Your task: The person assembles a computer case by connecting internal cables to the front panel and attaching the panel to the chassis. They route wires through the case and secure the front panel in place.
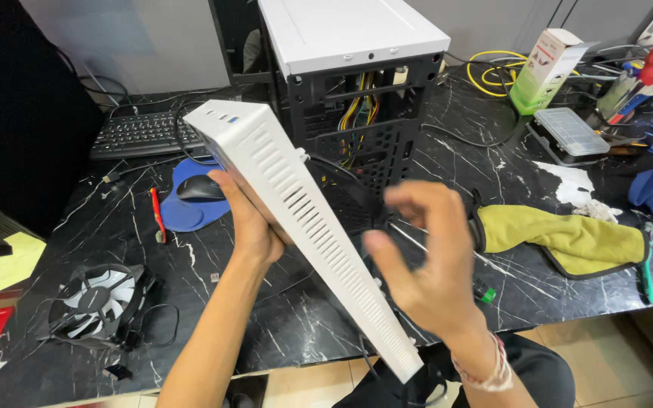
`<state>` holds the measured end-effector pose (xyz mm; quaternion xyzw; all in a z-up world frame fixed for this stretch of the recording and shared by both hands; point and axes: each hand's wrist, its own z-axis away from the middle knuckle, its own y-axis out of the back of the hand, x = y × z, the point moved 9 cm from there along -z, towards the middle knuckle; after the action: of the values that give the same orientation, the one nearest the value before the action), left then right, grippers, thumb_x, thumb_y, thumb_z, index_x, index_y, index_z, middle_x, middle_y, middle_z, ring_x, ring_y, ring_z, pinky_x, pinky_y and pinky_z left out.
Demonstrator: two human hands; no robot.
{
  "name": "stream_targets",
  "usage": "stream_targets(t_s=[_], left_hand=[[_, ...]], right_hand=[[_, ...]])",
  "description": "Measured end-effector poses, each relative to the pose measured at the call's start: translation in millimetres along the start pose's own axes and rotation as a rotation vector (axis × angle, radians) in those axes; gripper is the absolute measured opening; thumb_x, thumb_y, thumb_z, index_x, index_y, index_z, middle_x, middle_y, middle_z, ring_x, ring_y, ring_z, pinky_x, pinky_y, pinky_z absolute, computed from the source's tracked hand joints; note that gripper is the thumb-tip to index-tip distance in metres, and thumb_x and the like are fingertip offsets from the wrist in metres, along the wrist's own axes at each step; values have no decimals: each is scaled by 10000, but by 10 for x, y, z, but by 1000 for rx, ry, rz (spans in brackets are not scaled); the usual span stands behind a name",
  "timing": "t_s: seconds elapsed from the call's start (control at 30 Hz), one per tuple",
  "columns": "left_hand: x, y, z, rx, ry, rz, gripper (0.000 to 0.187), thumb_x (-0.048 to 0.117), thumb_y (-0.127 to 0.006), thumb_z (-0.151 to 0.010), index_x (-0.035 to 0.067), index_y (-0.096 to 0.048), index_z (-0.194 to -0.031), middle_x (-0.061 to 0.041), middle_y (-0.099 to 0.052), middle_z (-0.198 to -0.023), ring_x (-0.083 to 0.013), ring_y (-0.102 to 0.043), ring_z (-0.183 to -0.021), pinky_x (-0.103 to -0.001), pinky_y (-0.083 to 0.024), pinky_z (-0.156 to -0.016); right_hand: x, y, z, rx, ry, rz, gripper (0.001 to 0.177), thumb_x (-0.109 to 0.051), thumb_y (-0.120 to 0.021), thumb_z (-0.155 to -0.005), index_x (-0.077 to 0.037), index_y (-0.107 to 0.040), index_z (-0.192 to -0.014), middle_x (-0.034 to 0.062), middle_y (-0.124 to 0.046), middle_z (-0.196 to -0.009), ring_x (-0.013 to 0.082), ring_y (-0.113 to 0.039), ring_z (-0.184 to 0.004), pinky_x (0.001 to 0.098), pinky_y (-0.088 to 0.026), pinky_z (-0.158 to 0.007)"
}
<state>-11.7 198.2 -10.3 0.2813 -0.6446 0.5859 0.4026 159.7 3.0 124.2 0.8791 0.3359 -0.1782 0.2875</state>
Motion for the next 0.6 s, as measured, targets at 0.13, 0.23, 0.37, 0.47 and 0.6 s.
stream_targets(t_s=[0.13, 0.23, 0.37, 0.47, 0.6], left_hand=[[192, -215, 144, 68, 9, 61, 1208, 875, -205, -629, 226, -504, -1603, -64, -665, -1530, -224, -621, -1433, -388, -496, -1211], [198, -280, 172, 104, -29, -7, 1306, 999, -151, -683, 214, -273, -1720, -209, -489, -1656, -341, -548, -1470, -457, -425, -1243], [114, -270, 106, 57, -106, 65, 1197, 966, -185, -760, 215, -333, -1680, -199, -545, -1601, -302, -559, -1456, -445, -357, -1297], [152, -300, 4, 45, -131, 52, 1164, 934, -201, -775, 211, -331, -1678, -200, -540, -1604, -301, -558, -1455, -444, -360, -1295], [210, -314, -110, 31, -175, 23, 1105, 877, -231, -804, 203, -326, -1675, -204, -533, -1609, -301, -558, -1455, -442, -364, -1291]], right_hand=[[410, -508, -59, -292, -132, -323, 683, -294, -689, -952, -30, -444, -1532, 143, -541, -1535, 265, -520, -1455, 416, -386, -1265], [623, -797, -49, -456, -251, -765, 780, -332, -876, -807, 12, -588, -1444, 139, -700, -1077, 234, -618, -1030, 416, -514, -968], [748, -1023, 26, -538, -354, -733, 697, -282, -997, -691, 12, -713, -1256, 189, -787, -1073, 252, -695, -987, 456, -574, -916], [754, -1055, 69, -536, -380, -677, 432, -214, -932, -768, -40, -765, -1126, 113, -790, -937, 184, -687, -890, 367, -550, -808], [901, -985, 76, -466, -468, -709, 170, -134, -664, -1027, -10, -754, -954, 173, -792, -724, 265, -788, -606, 374, -658, -605]])
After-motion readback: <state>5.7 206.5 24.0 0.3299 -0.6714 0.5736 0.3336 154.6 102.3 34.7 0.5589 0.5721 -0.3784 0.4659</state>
